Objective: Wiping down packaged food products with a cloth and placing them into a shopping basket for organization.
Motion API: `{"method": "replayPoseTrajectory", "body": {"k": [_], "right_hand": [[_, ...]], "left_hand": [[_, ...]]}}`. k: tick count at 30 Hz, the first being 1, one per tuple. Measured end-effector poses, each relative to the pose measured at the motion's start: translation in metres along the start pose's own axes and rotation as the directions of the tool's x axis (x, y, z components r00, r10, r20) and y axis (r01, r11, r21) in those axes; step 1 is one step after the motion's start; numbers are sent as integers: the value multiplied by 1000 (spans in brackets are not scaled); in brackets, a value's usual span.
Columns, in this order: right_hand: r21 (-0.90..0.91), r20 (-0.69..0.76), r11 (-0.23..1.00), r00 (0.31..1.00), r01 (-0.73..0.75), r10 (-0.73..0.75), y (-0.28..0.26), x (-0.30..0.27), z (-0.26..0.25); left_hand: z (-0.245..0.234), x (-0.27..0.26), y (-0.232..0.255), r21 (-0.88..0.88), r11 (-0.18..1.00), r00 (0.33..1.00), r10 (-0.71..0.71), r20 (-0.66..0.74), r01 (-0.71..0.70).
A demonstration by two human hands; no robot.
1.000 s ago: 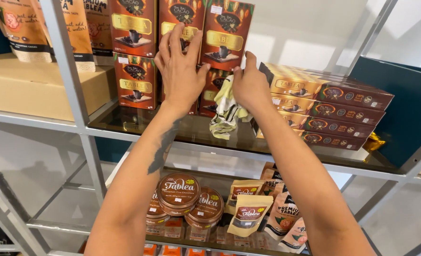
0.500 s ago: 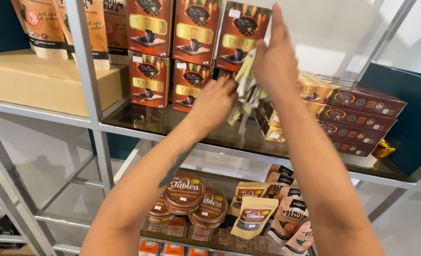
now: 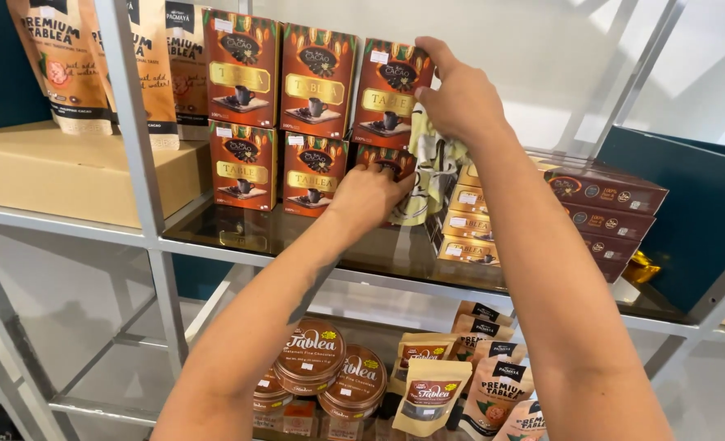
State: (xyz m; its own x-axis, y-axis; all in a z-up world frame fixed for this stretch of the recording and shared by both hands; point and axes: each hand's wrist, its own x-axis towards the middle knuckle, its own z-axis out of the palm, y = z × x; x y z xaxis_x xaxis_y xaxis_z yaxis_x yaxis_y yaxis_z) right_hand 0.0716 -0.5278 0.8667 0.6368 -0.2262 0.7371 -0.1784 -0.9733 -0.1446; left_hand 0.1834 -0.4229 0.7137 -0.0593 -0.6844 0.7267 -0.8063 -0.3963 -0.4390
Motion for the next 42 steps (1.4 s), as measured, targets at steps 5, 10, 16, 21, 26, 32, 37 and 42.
{"method": "replayPoseTrajectory", "body": {"k": [5, 10, 16, 21, 26, 32, 37, 42], "right_hand": [[-80, -1, 996, 999, -43, 43, 2, 4, 3], [-120, -9, 991, 998, -64, 63, -4, 3, 4], [-174, -40, 982, 997, -73, 67, -7, 9, 13], [-220, -69, 970, 994, -101, 88, -11, 12, 18], [-227, -88, 970, 994, -88, 70, -10, 13, 24], [-134, -38, 990, 998, -50, 45, -8, -3, 13], [-129, -36, 991, 999, -40, 36, -7, -4, 21], [-169, -59, 985, 998, -27, 17, -5, -2, 28]], "left_hand": [[10, -1, -1, -6, 1000, 1000, -17, 6, 17], [13, -3, -2, -18, 999, 999, -28, 31, 29], [14, -4, -2, -39, 999, 999, -21, -26, 20], [20, -4, -2, -66, 997, 997, -31, -70, 27], [5, -6, -2, -122, 992, 997, -47, -67, 38], [-14, -20, -18, -199, 968, 969, -189, -161, 156], [-15, -27, -30, -19, 961, 874, -260, -411, 277], [-6, -27, -33, 112, 939, 891, -264, -369, 324]]}}
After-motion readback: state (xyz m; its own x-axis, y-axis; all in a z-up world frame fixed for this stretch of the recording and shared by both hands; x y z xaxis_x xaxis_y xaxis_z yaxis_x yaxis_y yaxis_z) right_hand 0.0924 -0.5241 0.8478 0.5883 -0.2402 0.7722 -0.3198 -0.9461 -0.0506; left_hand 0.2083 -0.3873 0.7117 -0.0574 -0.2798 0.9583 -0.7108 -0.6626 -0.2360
